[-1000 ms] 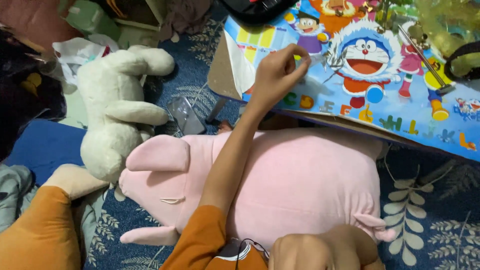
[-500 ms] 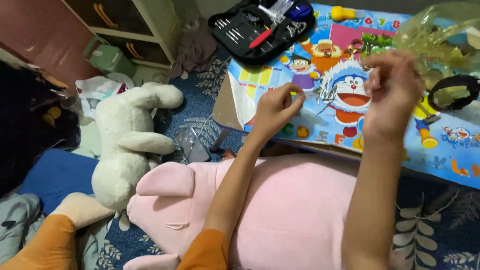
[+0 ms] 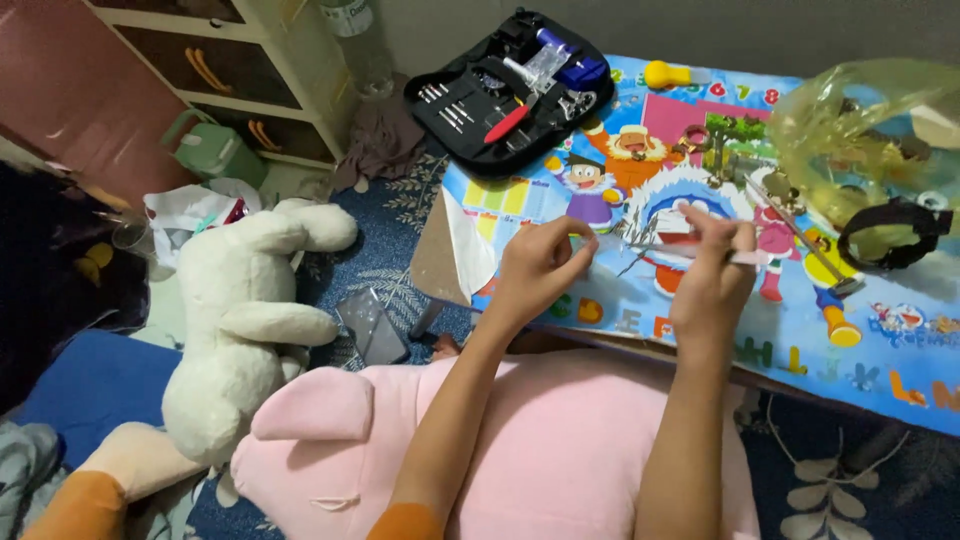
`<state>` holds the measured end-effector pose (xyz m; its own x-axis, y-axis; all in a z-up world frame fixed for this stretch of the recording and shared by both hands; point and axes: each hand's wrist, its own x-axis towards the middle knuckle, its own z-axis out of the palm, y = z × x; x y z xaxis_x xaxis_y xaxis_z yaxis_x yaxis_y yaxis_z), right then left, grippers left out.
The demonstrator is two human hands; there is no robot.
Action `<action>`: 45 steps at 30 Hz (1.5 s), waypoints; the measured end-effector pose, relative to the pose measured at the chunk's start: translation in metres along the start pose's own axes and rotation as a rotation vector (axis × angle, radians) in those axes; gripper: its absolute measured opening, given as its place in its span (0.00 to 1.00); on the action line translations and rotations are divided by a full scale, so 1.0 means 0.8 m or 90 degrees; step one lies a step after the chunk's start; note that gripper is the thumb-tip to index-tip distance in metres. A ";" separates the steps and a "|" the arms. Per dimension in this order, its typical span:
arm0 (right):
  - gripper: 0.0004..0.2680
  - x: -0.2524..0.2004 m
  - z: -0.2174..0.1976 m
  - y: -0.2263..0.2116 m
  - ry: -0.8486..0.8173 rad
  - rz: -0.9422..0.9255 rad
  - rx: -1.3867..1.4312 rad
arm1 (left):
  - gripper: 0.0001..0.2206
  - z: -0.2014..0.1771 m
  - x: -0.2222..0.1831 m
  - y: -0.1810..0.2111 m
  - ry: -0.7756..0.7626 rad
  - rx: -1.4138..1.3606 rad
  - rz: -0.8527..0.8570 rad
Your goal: Repairing or disassembling a watch using precision tools like screwdrivers and tweezers on a workspace.
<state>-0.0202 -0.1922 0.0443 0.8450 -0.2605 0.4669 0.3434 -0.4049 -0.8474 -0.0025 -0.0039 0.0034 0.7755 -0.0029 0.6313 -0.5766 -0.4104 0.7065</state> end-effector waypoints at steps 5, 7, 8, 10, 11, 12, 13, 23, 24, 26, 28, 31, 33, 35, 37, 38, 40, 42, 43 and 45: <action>0.23 -0.006 -0.003 -0.015 -0.108 0.113 -0.301 | 0.03 -0.004 0.002 -0.001 -0.004 -0.011 -0.027; 0.22 0.002 -0.004 -0.018 -0.133 0.133 -0.355 | 0.03 -0.004 0.004 0.002 -0.010 0.012 -0.014; 0.20 0.008 -0.005 -0.020 -0.154 0.152 -0.410 | 0.03 -0.003 0.008 0.003 -0.015 0.032 0.002; 0.19 0.015 -0.010 -0.019 -0.182 0.184 -0.422 | 0.03 -0.002 0.012 0.009 -0.016 0.082 0.028; 0.18 0.019 -0.012 -0.019 -0.212 0.217 -0.434 | 0.03 -0.001 0.014 0.011 -0.018 0.132 0.050; 0.18 0.021 -0.011 -0.020 -0.211 0.214 -0.433 | 0.03 0.001 0.015 0.011 -0.015 0.133 0.052; 0.17 0.022 -0.010 -0.021 -0.203 0.200 -0.437 | 0.04 0.004 0.016 0.011 -0.026 0.157 0.065; 0.14 0.020 0.008 -0.020 -0.156 -0.026 -0.463 | 0.09 0.000 0.019 0.005 -0.035 0.193 -0.095; 0.14 0.020 0.009 -0.017 -0.156 -0.024 -0.466 | 0.09 0.000 0.018 0.007 -0.037 0.189 -0.097; 0.14 0.020 0.013 -0.011 -0.139 -0.087 -0.433 | 0.07 -0.003 0.017 0.011 -0.070 0.142 -0.112; 0.14 0.022 0.015 -0.013 -0.160 -0.077 -0.420 | 0.06 -0.003 0.020 0.014 -0.075 0.128 -0.127; 0.14 0.019 0.016 -0.011 -0.193 -0.062 -0.418 | 0.07 -0.004 0.022 0.018 -0.074 0.110 -0.149; 0.14 0.021 0.017 -0.010 -0.207 -0.054 -0.430 | 0.07 -0.004 0.022 0.019 -0.070 0.106 -0.155; 0.15 0.024 0.019 -0.014 -0.228 0.013 -0.424 | 0.07 -0.004 0.021 0.020 -0.065 0.139 -0.137; 0.15 0.022 0.019 -0.015 -0.232 0.006 -0.400 | 0.06 -0.002 0.019 0.017 -0.059 0.148 -0.122; 0.15 0.021 0.019 -0.016 -0.241 -0.003 -0.378 | 0.06 -0.001 0.017 0.016 -0.052 0.156 -0.111; 0.15 0.023 0.017 -0.026 -0.265 0.067 -0.348 | 0.07 -0.002 0.015 0.017 -0.047 0.153 -0.113; 0.16 0.022 0.013 -0.035 -0.288 0.144 -0.316 | 0.07 -0.003 0.011 0.018 -0.049 0.151 -0.116; 0.15 0.020 0.010 -0.040 -0.278 0.172 -0.288 | 0.07 -0.004 0.009 0.020 -0.043 0.146 -0.112; 0.15 0.017 0.005 -0.051 -0.263 0.201 -0.257 | 0.07 -0.005 0.010 0.021 -0.041 0.141 -0.103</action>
<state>-0.0210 -0.1757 0.0845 0.9954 -0.0960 0.0078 -0.0600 -0.6815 -0.7294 -0.0072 -0.0068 0.0216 0.8713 0.0242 0.4901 -0.3798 -0.5991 0.7049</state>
